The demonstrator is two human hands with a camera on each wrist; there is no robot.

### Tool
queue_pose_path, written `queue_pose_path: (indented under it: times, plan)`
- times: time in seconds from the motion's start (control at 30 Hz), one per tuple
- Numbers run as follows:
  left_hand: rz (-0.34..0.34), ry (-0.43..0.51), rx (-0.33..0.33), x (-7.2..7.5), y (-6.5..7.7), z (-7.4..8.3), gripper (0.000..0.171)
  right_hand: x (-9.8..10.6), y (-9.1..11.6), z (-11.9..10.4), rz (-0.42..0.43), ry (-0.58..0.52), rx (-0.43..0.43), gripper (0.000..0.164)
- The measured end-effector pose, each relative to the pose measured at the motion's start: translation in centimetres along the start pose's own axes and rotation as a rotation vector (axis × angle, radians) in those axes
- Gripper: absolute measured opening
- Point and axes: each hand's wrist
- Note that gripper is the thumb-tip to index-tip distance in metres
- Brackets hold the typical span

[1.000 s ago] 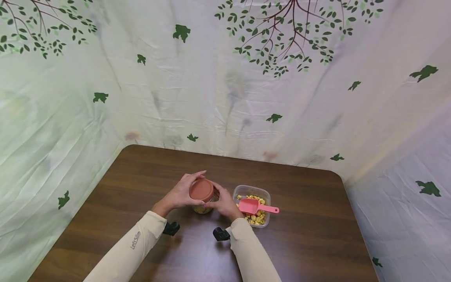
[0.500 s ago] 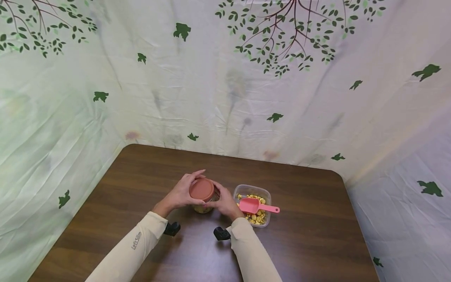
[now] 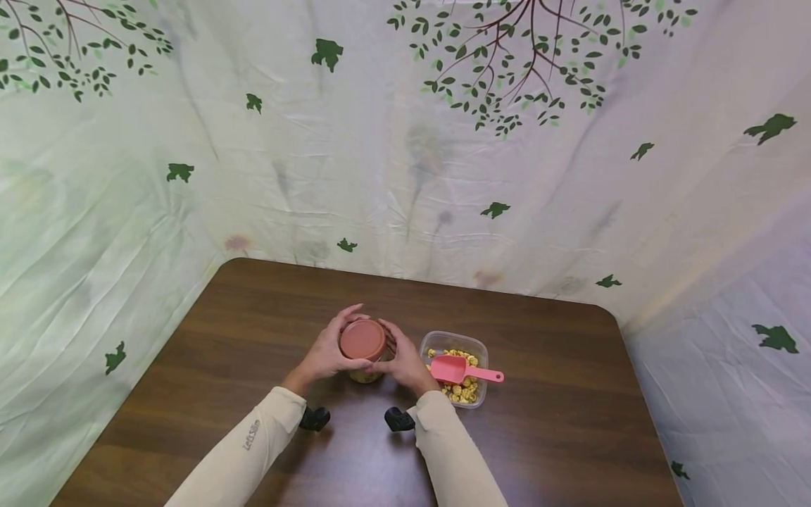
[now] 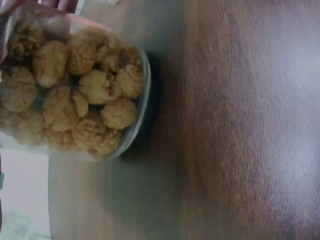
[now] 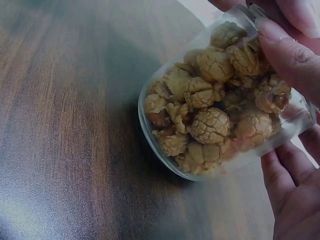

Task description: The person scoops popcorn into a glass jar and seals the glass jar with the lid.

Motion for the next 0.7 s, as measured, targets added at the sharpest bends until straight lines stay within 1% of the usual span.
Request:
queue_pose_path:
  times: [0.13, 0.33, 0.5, 0.57, 0.7]
  plan:
    - [0.012, -0.052, 0.005, -0.1, 0.0, 0.1, 0.1, 0.1, 0.0, -0.1, -0.011, 0.009, 0.01, 0.081]
    - [0.032, -0.11, -0.007, -0.3, -0.1, 0.4, 0.096, 0.2, -0.1, 0.2, -0.026, 0.037, 0.024, 0.08]
    - [0.067, -0.155, -0.022, -0.5, 0.0, 0.6, 0.095, 0.2, -0.7, 2.1, -0.009, 0.045, 0.039, 0.081]
    - [0.078, -0.17, -0.027, -0.6, 0.0, 0.6, 0.096, 0.2, -1.0, 2.9, 0.003, 0.048, 0.032, 0.082]
    - [0.087, -0.173, -0.035, -0.6, 0.1, 0.5, 0.096, 0.2, -1.1, 3.1, 0.021, 0.065, 0.016, 0.08]
Point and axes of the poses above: each hand's wrist, its own y-axis away from the middle knuckle, its own x-axis out of the back of the hand, z = x × y, and after that the axes turned 7 degrees about z, right-handed
